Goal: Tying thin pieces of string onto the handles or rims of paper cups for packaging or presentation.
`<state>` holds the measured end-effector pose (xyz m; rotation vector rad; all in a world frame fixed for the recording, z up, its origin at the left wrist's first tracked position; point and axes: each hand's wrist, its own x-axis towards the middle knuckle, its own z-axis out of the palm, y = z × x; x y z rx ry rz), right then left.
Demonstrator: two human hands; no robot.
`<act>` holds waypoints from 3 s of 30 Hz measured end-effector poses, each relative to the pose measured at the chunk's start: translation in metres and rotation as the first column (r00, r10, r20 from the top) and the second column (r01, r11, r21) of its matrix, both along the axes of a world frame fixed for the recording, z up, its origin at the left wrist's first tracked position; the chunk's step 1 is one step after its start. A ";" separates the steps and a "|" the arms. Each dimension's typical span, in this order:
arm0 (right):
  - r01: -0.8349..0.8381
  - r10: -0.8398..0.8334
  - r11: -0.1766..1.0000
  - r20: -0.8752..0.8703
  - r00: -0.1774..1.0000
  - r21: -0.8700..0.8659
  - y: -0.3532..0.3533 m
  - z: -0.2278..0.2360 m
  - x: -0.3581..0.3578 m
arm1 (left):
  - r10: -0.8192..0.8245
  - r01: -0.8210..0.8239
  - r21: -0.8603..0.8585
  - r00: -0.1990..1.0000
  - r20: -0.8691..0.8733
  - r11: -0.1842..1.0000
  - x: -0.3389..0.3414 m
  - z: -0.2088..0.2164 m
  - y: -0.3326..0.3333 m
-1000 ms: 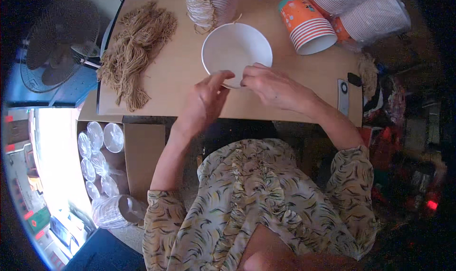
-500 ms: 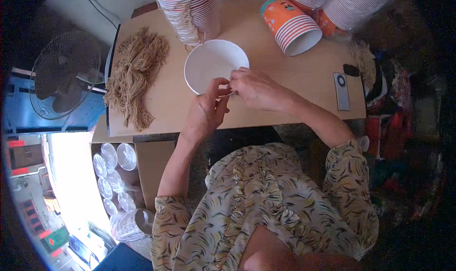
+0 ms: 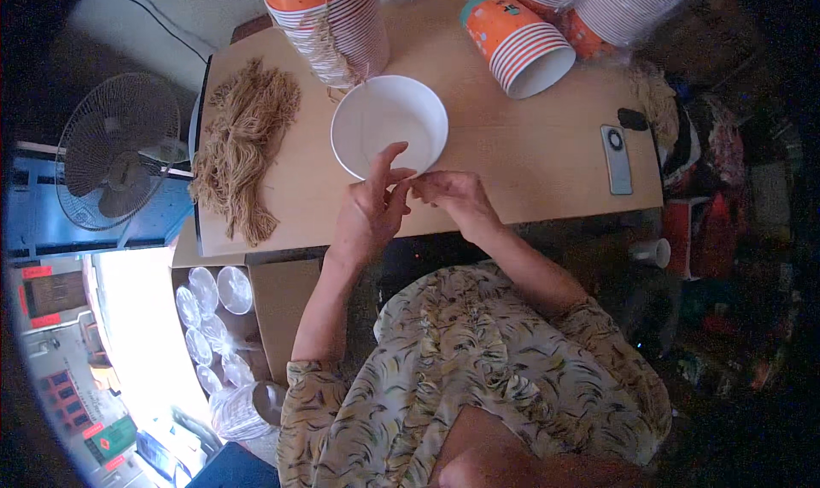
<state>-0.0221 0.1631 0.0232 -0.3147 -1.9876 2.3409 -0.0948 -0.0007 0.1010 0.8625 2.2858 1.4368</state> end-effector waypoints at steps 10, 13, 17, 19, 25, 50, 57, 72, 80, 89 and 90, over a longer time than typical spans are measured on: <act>0.026 0.072 0.875 0.184 0.980 -0.484 -0.010 -0.021 -0.002 | -0.018 0.018 0.009 0.999 0.033 1.000 0.000 0.000 0.000; 0.047 0.082 0.800 0.187 0.979 -0.598 -0.007 -0.022 0.000 | -0.025 0.025 0.000 0.999 0.038 1.000 -0.002 0.000 -0.001; 0.115 0.062 0.754 0.245 0.968 -0.647 -0.002 -0.016 0.007 | -0.032 0.034 -0.022 0.996 0.080 0.999 -0.003 0.006 -0.001; 0.100 0.095 0.722 0.242 0.965 -0.684 -0.003 -0.018 0.009 | -0.018 0.021 -0.019 0.993 0.119 1.000 -0.002 0.007 -0.002; 0.020 0.226 0.570 0.179 0.958 -0.822 -0.020 0.001 0.003 | -0.048 0.046 0.019 0.995 0.089 0.999 -0.004 0.000 -0.002; 0.005 0.240 0.259 0.069 0.968 -0.966 -0.029 -0.014 0.001 | -0.106 0.106 -0.055 0.994 -0.008 0.993 -0.004 0.004 -0.003; 0.012 0.182 0.260 0.061 0.981 -0.965 -0.029 -0.021 0.002 | -0.111 0.111 -0.056 0.994 0.002 0.992 -0.001 0.009 -0.002; 0.014 0.244 0.205 0.065 0.968 -0.979 -0.029 -0.012 0.006 | -0.074 0.074 -0.002 0.996 0.053 0.997 -0.005 0.000 -0.004; 0.084 0.184 0.235 0.129 0.974 -0.968 -0.029 -0.006 0.008 | -0.071 0.070 0.016 0.997 0.024 0.997 -0.005 -0.003 -0.002; 0.124 0.093 0.501 0.196 0.976 -0.856 -0.015 0.015 0.009 | -0.106 0.104 -0.051 0.994 -0.028 0.993 -0.004 0.000 0.000; 0.125 0.092 0.501 0.196 0.976 -0.856 -0.014 0.014 0.008 | -0.115 0.113 -0.079 0.993 -0.019 0.990 -0.004 0.003 0.000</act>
